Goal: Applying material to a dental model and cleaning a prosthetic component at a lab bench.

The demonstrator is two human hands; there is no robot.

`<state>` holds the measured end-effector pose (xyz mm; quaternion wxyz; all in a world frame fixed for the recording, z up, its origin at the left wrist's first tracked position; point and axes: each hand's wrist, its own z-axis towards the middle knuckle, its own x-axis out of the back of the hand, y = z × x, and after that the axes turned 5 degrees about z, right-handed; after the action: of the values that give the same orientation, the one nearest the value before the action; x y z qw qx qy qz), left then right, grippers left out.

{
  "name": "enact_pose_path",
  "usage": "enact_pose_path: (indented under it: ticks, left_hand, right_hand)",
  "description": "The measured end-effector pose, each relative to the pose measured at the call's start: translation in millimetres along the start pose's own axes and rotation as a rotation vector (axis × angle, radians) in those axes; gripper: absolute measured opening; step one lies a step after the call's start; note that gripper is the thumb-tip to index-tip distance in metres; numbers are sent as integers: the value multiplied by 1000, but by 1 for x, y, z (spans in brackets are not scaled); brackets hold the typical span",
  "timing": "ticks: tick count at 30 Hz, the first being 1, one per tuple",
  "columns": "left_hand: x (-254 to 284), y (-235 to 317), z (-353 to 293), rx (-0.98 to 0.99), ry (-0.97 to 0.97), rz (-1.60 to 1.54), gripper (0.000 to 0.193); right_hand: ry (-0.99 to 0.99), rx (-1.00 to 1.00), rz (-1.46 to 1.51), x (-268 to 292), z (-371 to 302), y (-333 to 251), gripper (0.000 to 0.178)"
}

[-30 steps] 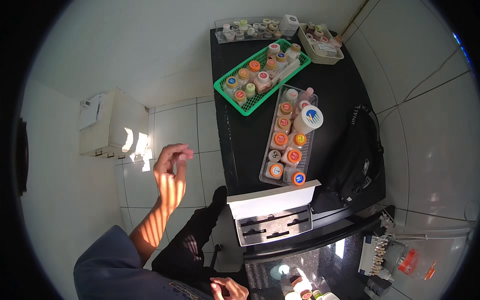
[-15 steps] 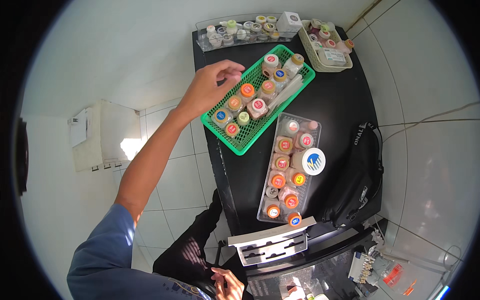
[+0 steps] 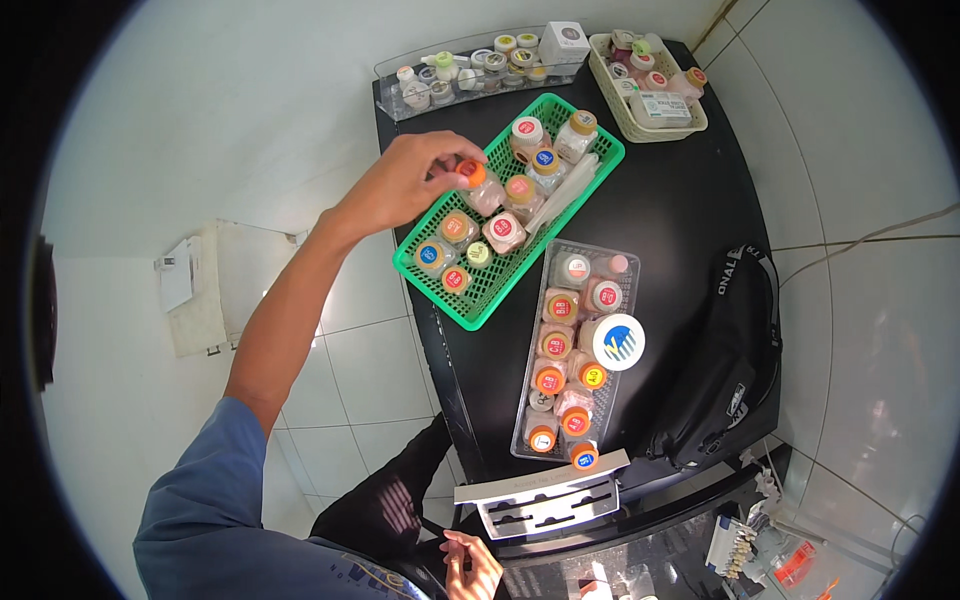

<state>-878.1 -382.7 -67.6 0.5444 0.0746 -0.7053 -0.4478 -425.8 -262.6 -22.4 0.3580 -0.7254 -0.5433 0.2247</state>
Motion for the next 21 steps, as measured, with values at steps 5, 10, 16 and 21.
enact_pose_path:
  ticks: [5,10,16,21]
  left_hand:
    - [19,2,-2,46,93,-137,26]
    - [14,15,-1,-56,82,15,27]
    - [14,23,0,-179,36,355,30]
    - [-2,24,0,-196,16,431,28]
  right_hand:
    - [49,-111,121,3,-2,-7,16]
    - [79,-97,97,4,-1,-8,16]
    - [127,-76,60,7,0,-2,17]
    - [162,-35,67,8,0,6,16]
